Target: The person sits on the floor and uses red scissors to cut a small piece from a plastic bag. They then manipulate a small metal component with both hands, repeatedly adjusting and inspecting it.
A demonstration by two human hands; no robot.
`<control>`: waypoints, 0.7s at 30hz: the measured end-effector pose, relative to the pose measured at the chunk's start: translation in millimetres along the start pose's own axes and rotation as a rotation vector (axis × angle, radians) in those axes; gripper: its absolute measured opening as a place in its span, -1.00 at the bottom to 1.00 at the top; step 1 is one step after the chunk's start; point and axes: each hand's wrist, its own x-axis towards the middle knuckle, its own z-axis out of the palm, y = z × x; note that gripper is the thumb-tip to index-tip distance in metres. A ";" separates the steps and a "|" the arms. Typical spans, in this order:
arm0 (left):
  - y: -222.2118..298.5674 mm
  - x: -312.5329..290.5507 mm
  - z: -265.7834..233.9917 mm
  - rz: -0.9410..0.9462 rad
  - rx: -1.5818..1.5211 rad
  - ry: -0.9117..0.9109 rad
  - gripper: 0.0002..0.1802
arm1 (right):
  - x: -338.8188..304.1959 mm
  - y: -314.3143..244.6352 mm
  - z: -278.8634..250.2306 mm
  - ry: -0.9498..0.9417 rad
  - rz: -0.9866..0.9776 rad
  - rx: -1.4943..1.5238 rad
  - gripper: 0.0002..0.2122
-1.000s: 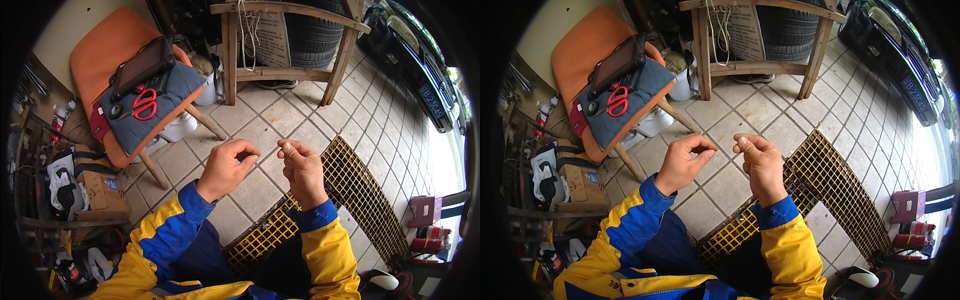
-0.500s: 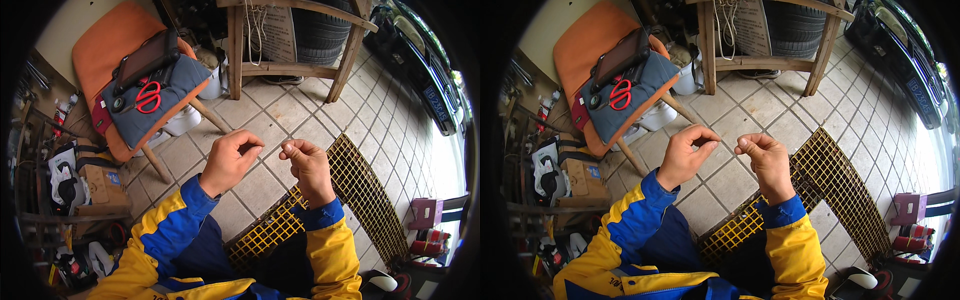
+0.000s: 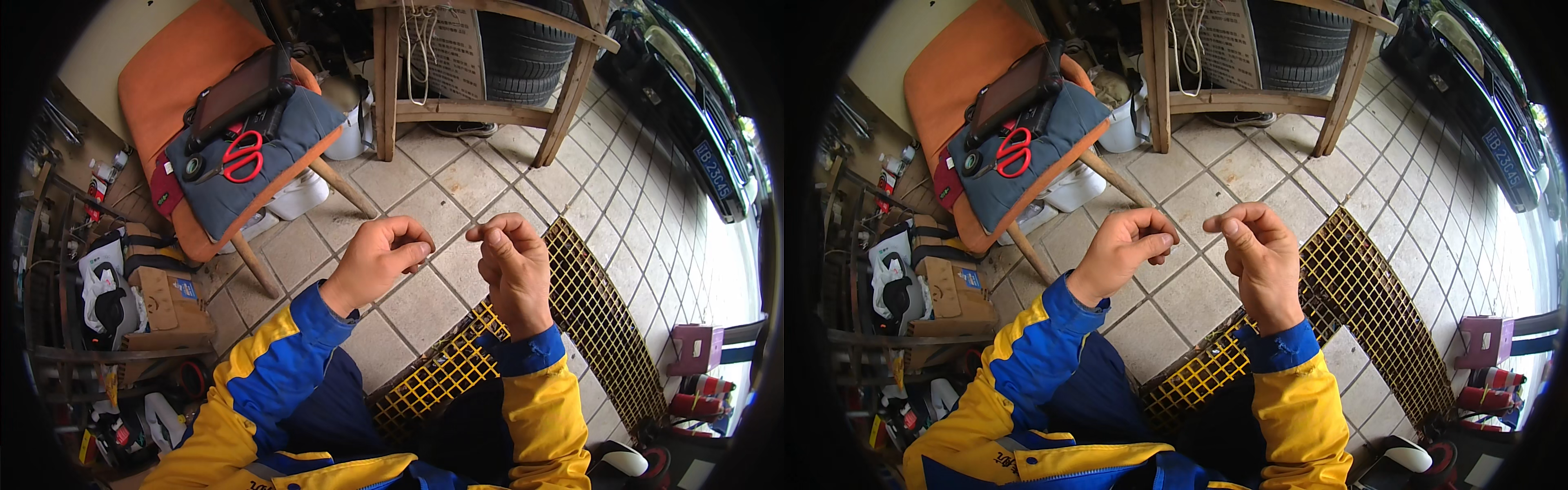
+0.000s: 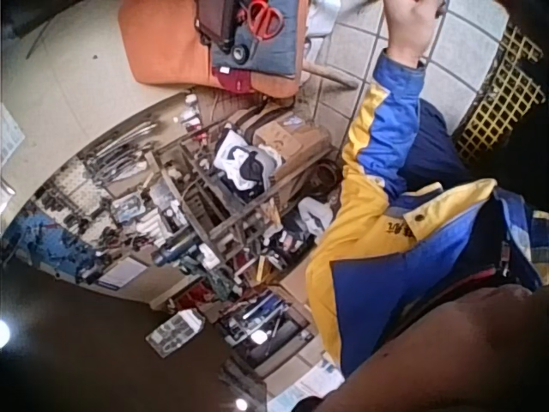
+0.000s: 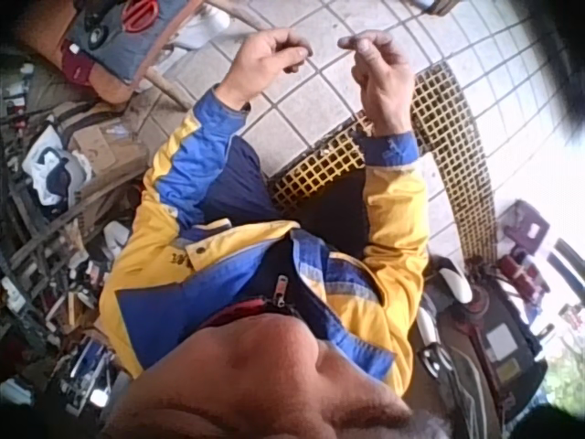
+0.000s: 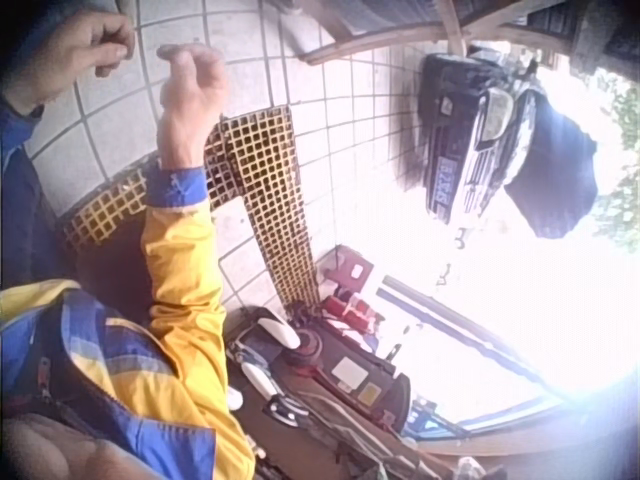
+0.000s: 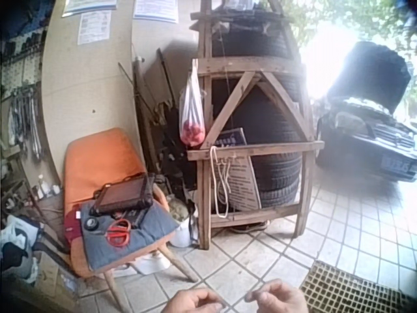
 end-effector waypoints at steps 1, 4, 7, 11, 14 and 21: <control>-0.1 0.1 -0.9 -0.033 -0.032 -0.013 -0.85 | -0.7 -0.9 0.3 -0.038 -0.034 0.008 -0.88; -0.9 -1.5 -2.1 -0.018 -0.034 -0.020 -0.86 | -3.8 -1.7 4.6 -0.097 -0.233 -0.395 -0.89; -0.7 -1.9 -1.2 -0.010 0.038 0.005 -0.87 | -10.2 -8.9 8.2 -0.055 -0.330 -0.819 -0.91; 4.0 -1.9 1.0 -0.029 0.050 0.036 -0.87 | -9.6 -14.8 17.2 -0.051 -0.525 -1.044 -0.84; 5.8 -4.1 0.3 -0.034 0.054 0.015 -0.88 | -10.3 -15.9 20.7 -0.048 -0.566 -1.048 -0.83; -4.5 -4.9 -1.8 0.004 0.096 0.044 -0.87 | -14.0 -10.6 14.9 -0.086 -0.565 -1.182 -0.89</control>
